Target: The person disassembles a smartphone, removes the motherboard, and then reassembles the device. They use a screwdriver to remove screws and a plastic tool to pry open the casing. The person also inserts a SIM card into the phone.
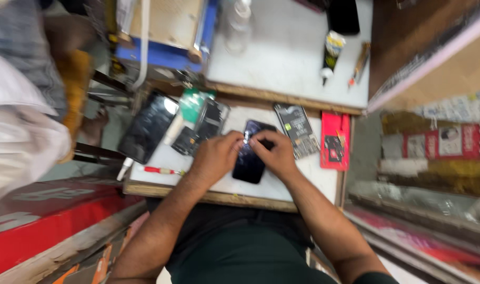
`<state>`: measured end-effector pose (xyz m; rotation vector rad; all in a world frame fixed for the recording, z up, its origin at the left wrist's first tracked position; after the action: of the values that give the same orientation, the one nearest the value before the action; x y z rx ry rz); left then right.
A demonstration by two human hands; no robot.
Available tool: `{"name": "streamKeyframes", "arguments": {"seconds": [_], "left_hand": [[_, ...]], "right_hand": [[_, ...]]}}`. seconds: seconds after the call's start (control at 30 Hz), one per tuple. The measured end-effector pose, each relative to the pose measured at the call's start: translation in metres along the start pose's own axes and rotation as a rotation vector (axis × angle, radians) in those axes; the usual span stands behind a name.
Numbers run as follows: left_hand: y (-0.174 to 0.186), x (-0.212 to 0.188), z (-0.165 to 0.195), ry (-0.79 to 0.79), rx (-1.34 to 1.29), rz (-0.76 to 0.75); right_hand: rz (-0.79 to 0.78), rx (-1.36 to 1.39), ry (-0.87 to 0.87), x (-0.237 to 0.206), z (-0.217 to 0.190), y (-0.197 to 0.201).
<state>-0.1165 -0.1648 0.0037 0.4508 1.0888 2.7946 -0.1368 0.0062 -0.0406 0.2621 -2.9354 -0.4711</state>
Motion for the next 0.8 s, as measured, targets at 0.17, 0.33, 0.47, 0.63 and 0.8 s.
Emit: {"name": "streamKeyframes", "arguments": {"seconds": [0.17, 0.33, 0.47, 0.63, 0.8], "left_hand": [[-0.007, -0.005, -0.005, 0.050, -0.151, 0.005], [-0.008, -0.007, -0.004, 0.086, -0.226, 0.065], [-0.006, -0.008, 0.004, 0.020, -0.050, 0.101], [-0.002, -0.010, 0.012, -0.085, -0.118, 0.191], [-0.011, -0.008, 0.003, -0.019, -0.309, 0.144]], "right_hand": [[-0.011, 0.002, 0.061, -0.006, -0.005, 0.001], [-0.043, 0.088, -0.020, -0.008, -0.006, 0.000], [-0.051, 0.110, -0.073, -0.009, -0.001, 0.000], [-0.054, 0.092, -0.030, -0.010, -0.001, 0.002], [-0.064, 0.142, -0.060, -0.010, 0.003, 0.005]]}}
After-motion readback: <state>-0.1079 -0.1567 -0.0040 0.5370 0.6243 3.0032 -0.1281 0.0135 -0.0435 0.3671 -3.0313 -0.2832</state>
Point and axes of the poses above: each hand's wrist, its own x-axis towards the middle knuckle, its own y-axis out of the back of the hand, z = x × y, the point moved 9 cm from there along x, towards the middle knuckle, and after that the axes turned 5 degrees about x, right-handed, at the moved point
